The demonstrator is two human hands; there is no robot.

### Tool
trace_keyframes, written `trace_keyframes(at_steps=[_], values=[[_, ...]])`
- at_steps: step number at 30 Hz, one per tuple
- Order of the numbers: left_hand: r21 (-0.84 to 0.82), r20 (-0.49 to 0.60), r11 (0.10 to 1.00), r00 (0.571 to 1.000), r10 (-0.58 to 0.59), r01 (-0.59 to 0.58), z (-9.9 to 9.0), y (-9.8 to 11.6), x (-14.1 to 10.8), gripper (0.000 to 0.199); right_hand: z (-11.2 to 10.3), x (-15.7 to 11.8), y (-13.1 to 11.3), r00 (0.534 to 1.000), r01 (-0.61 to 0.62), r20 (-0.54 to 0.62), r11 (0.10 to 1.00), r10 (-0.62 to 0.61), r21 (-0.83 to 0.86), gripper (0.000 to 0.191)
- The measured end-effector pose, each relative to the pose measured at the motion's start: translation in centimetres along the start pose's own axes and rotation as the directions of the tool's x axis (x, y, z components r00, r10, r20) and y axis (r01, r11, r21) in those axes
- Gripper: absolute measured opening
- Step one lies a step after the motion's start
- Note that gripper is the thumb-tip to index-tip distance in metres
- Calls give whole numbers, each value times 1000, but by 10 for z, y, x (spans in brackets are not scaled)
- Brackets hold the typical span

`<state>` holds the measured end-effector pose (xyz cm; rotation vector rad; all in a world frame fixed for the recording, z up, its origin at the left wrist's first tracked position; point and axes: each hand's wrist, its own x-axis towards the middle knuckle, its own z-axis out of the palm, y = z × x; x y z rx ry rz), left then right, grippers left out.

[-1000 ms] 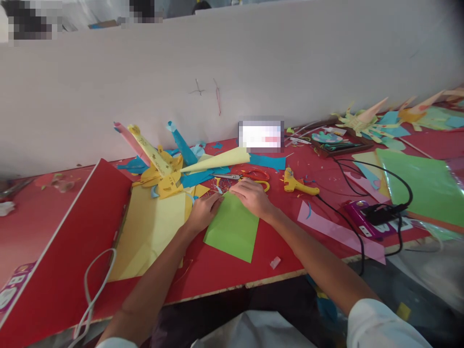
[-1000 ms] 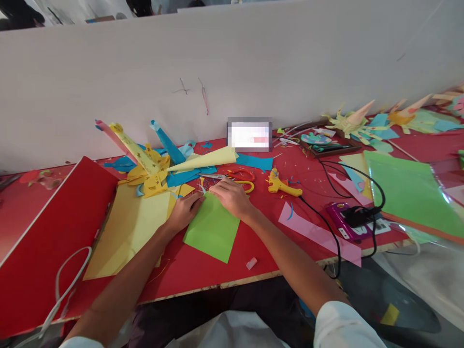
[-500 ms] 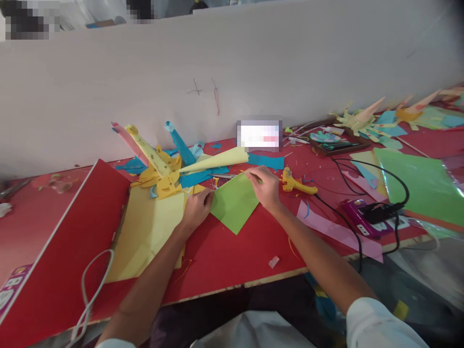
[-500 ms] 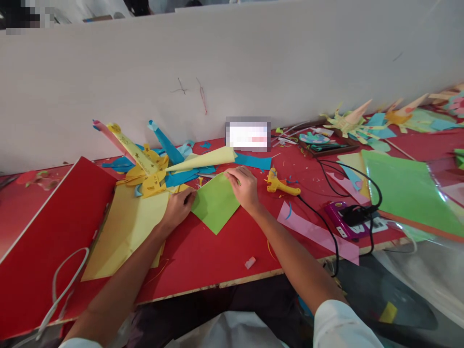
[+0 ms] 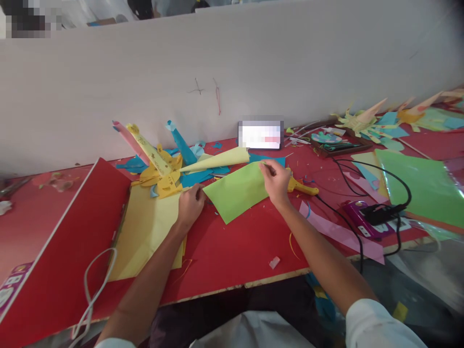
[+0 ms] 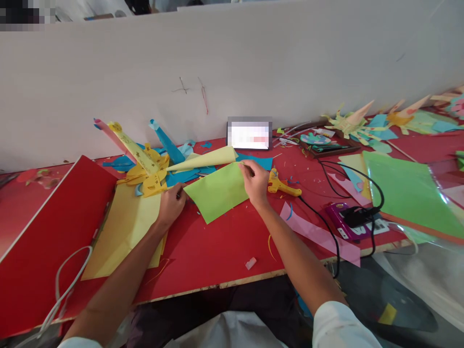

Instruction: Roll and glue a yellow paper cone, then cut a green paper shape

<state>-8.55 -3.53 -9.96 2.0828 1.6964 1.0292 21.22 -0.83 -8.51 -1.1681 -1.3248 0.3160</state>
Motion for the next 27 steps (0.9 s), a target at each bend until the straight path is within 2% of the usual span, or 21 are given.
trace_keyframes(at_steps=[3, 5, 6, 9, 10, 11, 14, 16, 17, 19, 21, 23, 25, 27], values=[[-84, -18, 996, 999, -43, 42, 0, -1, 2, 17, 0, 6, 9, 991, -102, -78, 992, 107, 71, 45], [-227, 2, 973, 999, -39, 39, 1, 1, 2, 17, 4, 7, 14, 983, -160, -66, 979, 170, 128, 48], [-315, 23, 949, 999, -22, 28, 1, 4, 1, 20, 6, 7, 16, 981, -185, -25, 970, 191, 157, 49], [-569, 155, 822, 983, 95, 11, 2, 13, -1, 63, 14, 2, 17, 964, -230, 183, 949, 192, 218, 47], [-623, 218, 782, 965, 145, 23, 1, 15, -2, 71, 17, 0, 16, 950, -235, 257, 945, 175, 225, 46], [-652, 281, 757, 939, 197, 36, -1, 18, -3, 71, 19, -2, 15, 934, -238, 321, 944, 158, 228, 44], [-645, 419, 764, 837, 353, 0, -5, 24, -2, 45, 22, -6, 11, 896, -249, 423, 943, 137, 220, 42], [-624, 449, 780, 799, 400, -39, -6, 24, -1, 35, 21, -6, 9, 886, -283, 434, 933, 165, 221, 43], [-621, 448, 783, 800, 398, -42, -7, 24, -1, 35, 19, -6, 8, 879, -317, 437, 919, 192, 233, 45], [-638, 426, 770, 830, 360, -6, -6, 21, -1, 34, 15, -4, 7, 840, -435, 472, 853, 268, 290, 50], [-670, 376, 742, 880, 291, 41, -6, 16, -1, 33, 10, -1, 6, 772, -576, 541, 728, 334, 373, 59], [-706, 278, 705, 941, 195, 62, -7, 11, -1, 32, 6, 1, 4, 719, -667, 593, 596, 362, 446, 70], [-726, 177, 686, 977, 116, 49, -7, 8, 1, 31, 6, 1, 3, 709, -690, 606, 533, 360, 490, 76], [-722, 130, 691, 987, 95, 29, -6, 7, 2, 32, 10, 0, 4, 722, -673, 599, 550, 346, 494, 73]])
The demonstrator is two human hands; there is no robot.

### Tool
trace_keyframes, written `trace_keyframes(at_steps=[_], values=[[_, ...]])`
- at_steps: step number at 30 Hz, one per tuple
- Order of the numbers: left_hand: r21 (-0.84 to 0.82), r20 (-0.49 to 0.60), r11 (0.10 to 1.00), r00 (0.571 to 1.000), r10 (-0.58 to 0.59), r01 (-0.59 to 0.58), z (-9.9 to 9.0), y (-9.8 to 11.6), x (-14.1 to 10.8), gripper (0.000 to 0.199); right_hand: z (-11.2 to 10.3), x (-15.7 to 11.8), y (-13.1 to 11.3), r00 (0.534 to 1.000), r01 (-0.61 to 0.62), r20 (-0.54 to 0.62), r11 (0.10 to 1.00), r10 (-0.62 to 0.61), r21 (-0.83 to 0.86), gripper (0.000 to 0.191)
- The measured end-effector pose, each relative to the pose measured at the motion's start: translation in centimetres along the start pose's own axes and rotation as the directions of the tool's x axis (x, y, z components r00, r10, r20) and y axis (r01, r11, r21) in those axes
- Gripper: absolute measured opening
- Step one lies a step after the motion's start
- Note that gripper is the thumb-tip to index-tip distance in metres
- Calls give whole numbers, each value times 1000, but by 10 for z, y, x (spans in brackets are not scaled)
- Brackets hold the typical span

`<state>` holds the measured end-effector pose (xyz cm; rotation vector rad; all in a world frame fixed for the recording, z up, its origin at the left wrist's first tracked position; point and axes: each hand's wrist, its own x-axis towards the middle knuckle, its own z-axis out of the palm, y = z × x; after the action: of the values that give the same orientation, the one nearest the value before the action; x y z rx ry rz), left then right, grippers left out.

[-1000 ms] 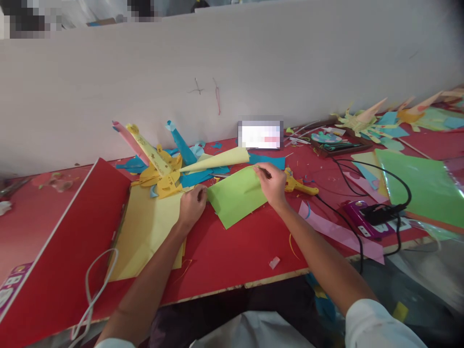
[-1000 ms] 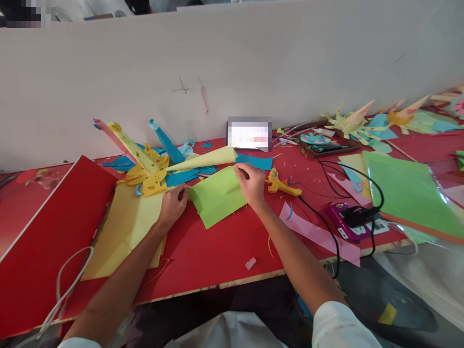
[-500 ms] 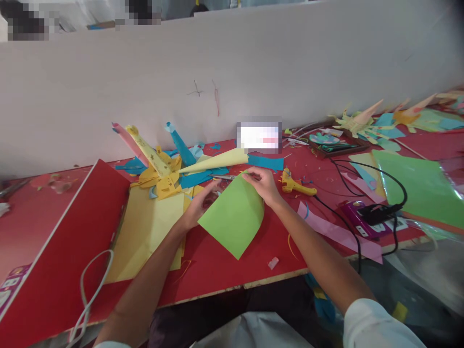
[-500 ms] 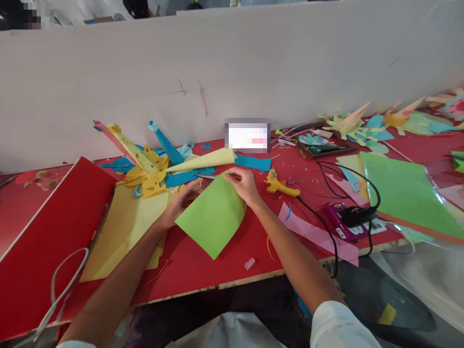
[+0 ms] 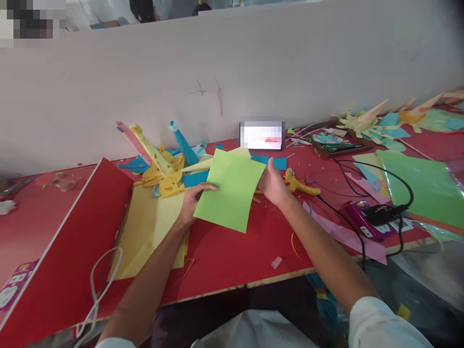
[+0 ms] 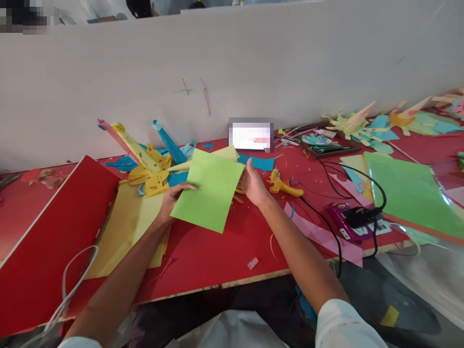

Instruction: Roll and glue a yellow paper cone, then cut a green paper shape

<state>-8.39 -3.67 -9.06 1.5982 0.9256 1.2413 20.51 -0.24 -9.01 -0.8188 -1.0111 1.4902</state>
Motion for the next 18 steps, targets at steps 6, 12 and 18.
trace_keyframes(at_steps=[6, 12, 18], values=[[99, 62, 995, 998, -16, 10, 11, -5, -1, 29, 8, 3, 15, 995, 78, -54, 995, -81, -59, 67], [173, 15, 983, 999, 51, -53, 10, -8, -1, 30, 9, 0, 16, 990, 126, -48, 986, -132, -106, 62], [104, 114, 990, 990, 87, -100, 11, -11, 0, 32, 7, 2, 15, 969, 145, -173, 974, -175, -173, 51]])
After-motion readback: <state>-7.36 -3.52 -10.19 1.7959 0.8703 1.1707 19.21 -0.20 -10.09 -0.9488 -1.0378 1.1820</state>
